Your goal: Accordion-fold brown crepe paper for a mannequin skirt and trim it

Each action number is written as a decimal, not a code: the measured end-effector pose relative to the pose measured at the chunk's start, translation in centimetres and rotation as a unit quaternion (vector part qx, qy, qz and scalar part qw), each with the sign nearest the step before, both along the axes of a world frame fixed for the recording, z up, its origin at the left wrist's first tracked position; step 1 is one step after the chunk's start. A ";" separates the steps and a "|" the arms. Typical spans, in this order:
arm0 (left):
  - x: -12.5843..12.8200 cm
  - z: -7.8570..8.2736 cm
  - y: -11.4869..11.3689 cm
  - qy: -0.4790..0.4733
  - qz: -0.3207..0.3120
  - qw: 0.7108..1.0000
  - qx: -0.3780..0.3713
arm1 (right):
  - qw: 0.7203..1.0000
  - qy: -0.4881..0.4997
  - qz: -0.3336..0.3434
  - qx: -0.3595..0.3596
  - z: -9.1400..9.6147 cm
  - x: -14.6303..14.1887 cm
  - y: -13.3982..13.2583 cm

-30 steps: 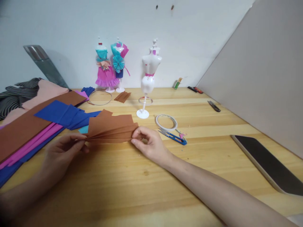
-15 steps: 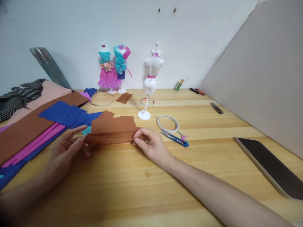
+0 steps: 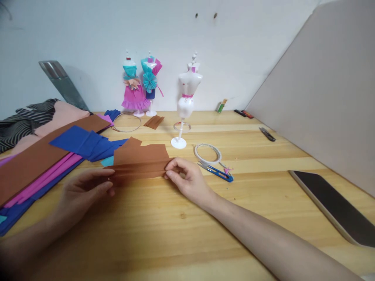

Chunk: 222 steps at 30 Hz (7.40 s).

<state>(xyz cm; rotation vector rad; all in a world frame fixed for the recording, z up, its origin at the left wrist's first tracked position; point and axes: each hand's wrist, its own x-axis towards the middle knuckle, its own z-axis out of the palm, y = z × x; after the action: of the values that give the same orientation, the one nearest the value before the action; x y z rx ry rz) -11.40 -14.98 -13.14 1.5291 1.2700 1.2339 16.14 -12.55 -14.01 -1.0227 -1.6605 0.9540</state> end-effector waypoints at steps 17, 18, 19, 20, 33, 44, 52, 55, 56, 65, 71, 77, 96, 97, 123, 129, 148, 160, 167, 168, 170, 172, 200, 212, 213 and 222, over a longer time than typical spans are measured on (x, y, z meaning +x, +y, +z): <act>0.7 5.0 2.3 0.016 -0.015 0.998 0.064 | 0.999 0.041 -0.001 0.023 3.7 0.2 2.4; 0.9 5.4 2.6 0.025 -0.009 0.997 0.069 | 0.999 0.045 -0.004 0.028 4.1 0.3 2.7; 1.1 5.9 3.0 0.027 -0.002 0.997 0.074 | 0.998 0.051 -0.008 0.034 4.4 0.4 3.0; 1.4 6.4 3.4 0.023 0.003 0.997 0.079 | 0.997 0.061 -0.014 0.040 4.9 0.5 3.3; 4.3 9.9 7.2 -0.063 0.013 0.985 0.160 | 0.978 0.106 -0.085 0.160 9.8 1.6 6.1; 3.6 8.2 8.3 -0.071 -0.009 0.983 0.166 | 0.966 0.022 -0.080 0.244 9.0 3.0 5.9; 2.9 8.1 7.8 -0.073 0.034 0.976 0.204 | 0.960 -0.015 -0.086 0.268 9.1 2.7 5.5; 2.9 7.9 7.8 -0.077 0.036 0.976 0.201 | 0.972 0.030 -0.079 0.221 8.9 2.6 5.3; 2.9 7.8 7.8 -0.079 0.034 0.976 0.200 | 0.975 0.047 -0.076 0.205 8.9 2.6 5.2; 3.2 7.3 7.8 -0.115 0.034 0.978 0.173 | 0.977 0.100 -0.079 0.168 9.2 2.4 5.0; 3.7 7.2 7.3 -0.118 0.052 0.978 0.163 | 0.971 0.112 -0.107 0.181 9.1 2.1 5.0; 4.1 7.5 7.0 -0.097 0.074 0.977 0.172 | 0.968 0.111 -0.121 0.191 9.0 2.0 5.1; 3.9 7.2 7.2 -0.049 0.131 0.969 0.204 | 0.965 0.110 -0.128 0.199 7.9 2.0 5.6; 3.9 7.1 7.2 -0.044 0.135 0.968 0.209 | 0.964 0.103 -0.134 0.208 7.9 2.0 5.5; 3.9 7.5 7.3 -0.175 0.062 0.974 0.131 | 0.974 0.132 -0.135 0.125 8.9 1.4 5.2; 4.0 7.8 7.0 -0.176 0.070 0.967 0.168 | 0.963 0.186 -0.113 0.159 9.0 1.2 5.0; 3.7 7.2 7.4 -0.148 0.082 0.960 0.224 | 0.953 0.188 -0.139 0.194 8.8 1.1 4.9; 3.5 7.2 7.4 -0.114 0.097 0.962 0.229 | 0.955 0.186 -0.148 0.178 8.9 1.1 4.9; 3.7 7.1 7.3 -0.122 0.103 0.960 0.229 | 0.954 0.191 -0.137 0.185 8.9 1.1 4.9; 3.7 7.1 7.3 -0.122 0.103 0.960 0.231 | 0.953 0.190 -0.139 0.189 8.9 1.1 4.9; 3.8 7.1 7.3 -0.123 0.105 0.959 0.232 | 0.951 0.191 -0.144 0.199 8.9 1.1 4.9; 3.8 7.1 7.2 -0.126 0.107 0.958 0.233 | 0.949 0.189 -0.148 0.205 8.9 1.1 5.0; 3.5 6.8 7.2 0.031 0.165 0.932 0.320 | 0.932 0.002 -0.156 0.326 7.9 1.6 5.3; 4.5 7.9 6.7 -0.120 0.109 0.974 0.157 | 0.960 0.040 -0.201 0.188 8.6 1.0 4.6; 4.5 7.9 6.7 -0.122 0.105 0.976 0.148 | 0.966 0.053 -0.192 0.166 8.8 1.0 4.6; 4.3 8.3 6.8 -0.167 0.091 0.973 0.133 | 0.974 0.189 -0.108 0.069 8.5 1.2 5.6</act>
<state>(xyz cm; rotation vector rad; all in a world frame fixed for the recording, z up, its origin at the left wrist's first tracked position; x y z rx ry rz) -7.12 -8.20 -4.88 1.3294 1.0710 1.7569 17.31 -6.98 -5.53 -0.8459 -1.2545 0.8167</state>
